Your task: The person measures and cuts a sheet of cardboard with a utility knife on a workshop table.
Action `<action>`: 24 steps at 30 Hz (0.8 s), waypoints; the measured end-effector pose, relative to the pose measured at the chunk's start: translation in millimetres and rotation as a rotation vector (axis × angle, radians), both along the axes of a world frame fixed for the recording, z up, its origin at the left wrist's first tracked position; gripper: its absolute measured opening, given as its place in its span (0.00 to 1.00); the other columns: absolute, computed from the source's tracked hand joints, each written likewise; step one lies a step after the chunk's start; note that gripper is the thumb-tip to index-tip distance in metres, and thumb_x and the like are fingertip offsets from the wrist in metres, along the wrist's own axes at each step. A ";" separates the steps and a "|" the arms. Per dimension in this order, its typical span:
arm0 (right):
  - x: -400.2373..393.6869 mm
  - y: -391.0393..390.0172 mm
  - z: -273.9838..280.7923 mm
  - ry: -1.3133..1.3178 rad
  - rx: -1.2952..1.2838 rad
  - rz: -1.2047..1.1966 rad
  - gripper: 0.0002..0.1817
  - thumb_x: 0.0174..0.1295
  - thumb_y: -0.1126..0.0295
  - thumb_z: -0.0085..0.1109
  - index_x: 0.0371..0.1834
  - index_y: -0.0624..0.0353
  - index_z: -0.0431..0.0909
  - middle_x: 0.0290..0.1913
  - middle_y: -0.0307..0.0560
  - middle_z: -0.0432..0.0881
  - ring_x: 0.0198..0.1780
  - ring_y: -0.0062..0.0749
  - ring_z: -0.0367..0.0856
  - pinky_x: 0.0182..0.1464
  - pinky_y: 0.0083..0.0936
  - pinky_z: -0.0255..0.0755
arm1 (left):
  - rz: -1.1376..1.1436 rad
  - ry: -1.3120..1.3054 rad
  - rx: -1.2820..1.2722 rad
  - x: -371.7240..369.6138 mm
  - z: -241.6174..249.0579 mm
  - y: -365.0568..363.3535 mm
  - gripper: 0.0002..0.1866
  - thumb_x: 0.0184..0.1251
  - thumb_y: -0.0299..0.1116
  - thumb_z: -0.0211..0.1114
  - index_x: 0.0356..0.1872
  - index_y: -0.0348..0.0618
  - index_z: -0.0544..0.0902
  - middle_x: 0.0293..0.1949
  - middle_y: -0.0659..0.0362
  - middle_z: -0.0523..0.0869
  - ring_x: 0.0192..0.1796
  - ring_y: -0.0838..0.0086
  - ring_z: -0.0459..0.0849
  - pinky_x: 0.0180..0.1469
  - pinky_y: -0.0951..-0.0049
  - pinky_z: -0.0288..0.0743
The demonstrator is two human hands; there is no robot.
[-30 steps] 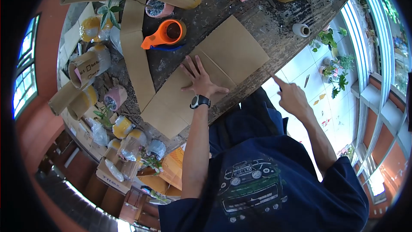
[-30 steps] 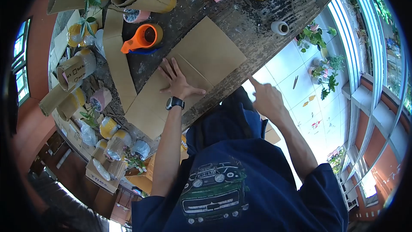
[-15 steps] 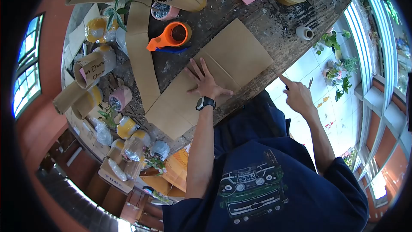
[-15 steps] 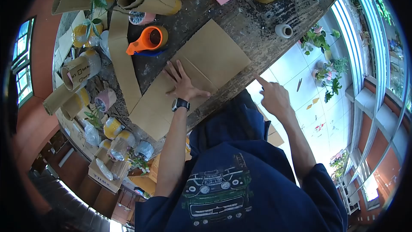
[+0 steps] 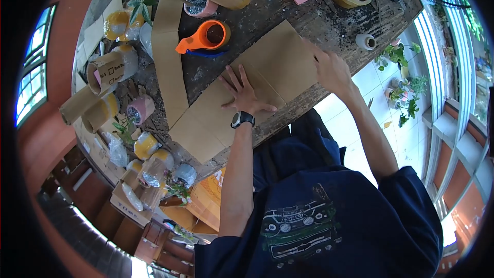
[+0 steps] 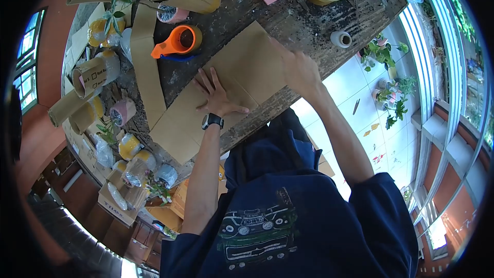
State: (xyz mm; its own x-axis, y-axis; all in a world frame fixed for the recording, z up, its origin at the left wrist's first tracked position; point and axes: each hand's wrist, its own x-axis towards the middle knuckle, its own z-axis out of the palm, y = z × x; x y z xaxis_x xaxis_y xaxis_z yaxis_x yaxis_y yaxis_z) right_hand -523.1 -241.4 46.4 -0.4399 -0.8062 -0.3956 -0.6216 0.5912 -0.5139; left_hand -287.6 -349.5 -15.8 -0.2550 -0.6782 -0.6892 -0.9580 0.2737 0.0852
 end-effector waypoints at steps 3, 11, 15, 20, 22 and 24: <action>10.1 56.7 25.3 -0.038 0.183 -0.018 0.37 0.63 0.77 0.58 0.76 0.38 0.66 0.41 0.64 0.86 0.43 0.62 0.84 0.46 0.53 0.75 | 0.004 0.012 -0.001 3.3 -2.7 1.9 0.96 0.00 0.60 0.89 0.81 0.66 0.30 0.81 0.60 0.17 0.81 0.44 0.17 0.53 0.02 0.47; 8.6 113.2 38.3 0.003 0.136 -0.096 0.35 0.64 0.76 0.61 0.75 0.38 0.68 0.48 0.54 0.88 0.45 0.56 0.86 0.50 0.44 0.77 | 0.006 0.046 -0.003 3.4 3.0 4.2 0.94 0.05 0.58 0.90 0.81 0.69 0.29 0.81 0.61 0.16 0.81 0.46 0.16 0.52 0.01 0.47; 1.8 63.5 -0.9 0.222 -0.077 -0.106 0.37 0.66 0.76 0.56 0.79 0.39 0.61 0.44 0.67 0.80 0.39 0.65 0.82 0.43 0.54 0.74 | 0.007 0.154 -0.054 7.9 32.3 3.4 0.82 0.18 0.53 0.90 0.82 0.63 0.42 0.82 0.55 0.29 0.82 0.46 0.29 0.57 0.08 0.54; -8.0 36.1 -70.3 0.611 -0.193 0.040 0.40 0.64 0.76 0.57 0.81 0.41 0.57 0.57 0.65 0.71 0.52 0.59 0.76 0.52 0.51 0.71 | 0.397 0.702 -0.331 109.3 6.6 18.9 0.47 0.49 0.41 0.81 0.72 0.45 0.67 0.73 0.46 0.67 0.72 0.48 0.69 0.68 0.49 0.70; 0.0 36.5 -78.4 0.721 -0.229 0.015 0.40 0.64 0.74 0.57 0.81 0.40 0.57 0.59 0.63 0.70 0.58 0.56 0.72 0.57 0.52 0.67 | 0.592 0.593 -0.510 171.9 11.4 33.6 0.41 0.52 0.39 0.79 0.68 0.39 0.70 0.67 0.45 0.74 0.65 0.48 0.76 0.67 0.57 0.71; 15.8 35.9 -66.6 0.791 -0.300 0.042 0.39 0.64 0.73 0.59 0.80 0.43 0.59 0.60 0.61 0.69 0.60 0.54 0.70 0.60 0.53 0.65 | 0.716 0.421 -0.733 241.0 -2.8 52.7 0.43 0.49 0.41 0.81 0.67 0.37 0.71 0.62 0.42 0.76 0.62 0.48 0.77 0.66 0.54 0.71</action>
